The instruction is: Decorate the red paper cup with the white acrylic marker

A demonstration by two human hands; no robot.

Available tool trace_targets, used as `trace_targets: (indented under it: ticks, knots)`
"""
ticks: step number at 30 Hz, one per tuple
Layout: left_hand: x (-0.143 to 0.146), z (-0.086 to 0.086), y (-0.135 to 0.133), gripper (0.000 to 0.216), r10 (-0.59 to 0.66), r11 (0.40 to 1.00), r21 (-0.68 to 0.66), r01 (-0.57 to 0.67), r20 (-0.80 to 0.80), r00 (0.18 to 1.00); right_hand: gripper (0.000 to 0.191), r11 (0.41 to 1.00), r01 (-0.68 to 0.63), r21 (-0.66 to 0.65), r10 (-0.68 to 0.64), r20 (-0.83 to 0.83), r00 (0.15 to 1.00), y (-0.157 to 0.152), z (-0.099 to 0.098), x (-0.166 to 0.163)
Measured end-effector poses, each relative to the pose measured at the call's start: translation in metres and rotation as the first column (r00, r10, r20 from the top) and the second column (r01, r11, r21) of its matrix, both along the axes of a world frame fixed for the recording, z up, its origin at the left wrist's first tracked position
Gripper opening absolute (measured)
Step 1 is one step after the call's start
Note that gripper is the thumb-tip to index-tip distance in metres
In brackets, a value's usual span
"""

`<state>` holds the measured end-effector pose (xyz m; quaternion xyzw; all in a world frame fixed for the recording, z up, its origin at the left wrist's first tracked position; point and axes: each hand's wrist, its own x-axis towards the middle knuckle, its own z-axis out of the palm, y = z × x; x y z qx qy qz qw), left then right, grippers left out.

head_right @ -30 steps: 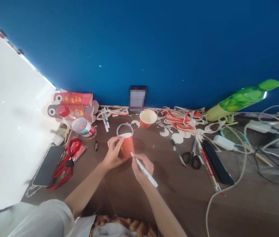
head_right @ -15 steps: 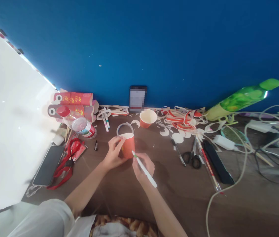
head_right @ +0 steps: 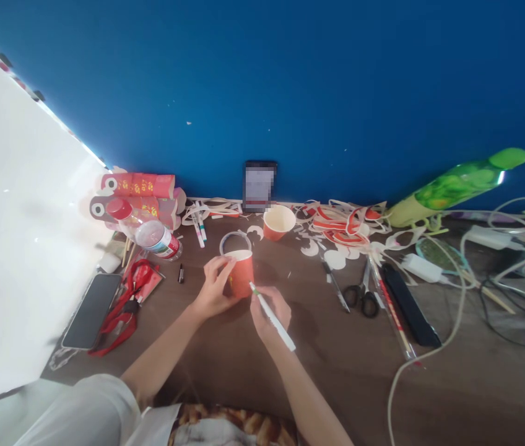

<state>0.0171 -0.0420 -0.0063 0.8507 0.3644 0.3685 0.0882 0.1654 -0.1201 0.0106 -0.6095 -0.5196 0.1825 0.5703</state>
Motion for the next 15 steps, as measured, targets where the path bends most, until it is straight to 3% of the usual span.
trace_targets:
  ticks: [7,15]
  knots:
    - [0.0001,-0.0027,0.0018,0.091,0.005,0.997,-0.075,-0.005,0.008,1.0,0.015,0.995,0.104,0.015,-0.104,0.02,0.994,-0.0027,-0.0069,0.004]
    - [-0.0009,-0.0044,0.0034,0.086,0.011,0.994,-0.11,-0.011,-0.005,1.0,0.015,0.997,0.076,-0.03,-0.074,0.066,0.995,-0.0002,-0.0023,0.0043]
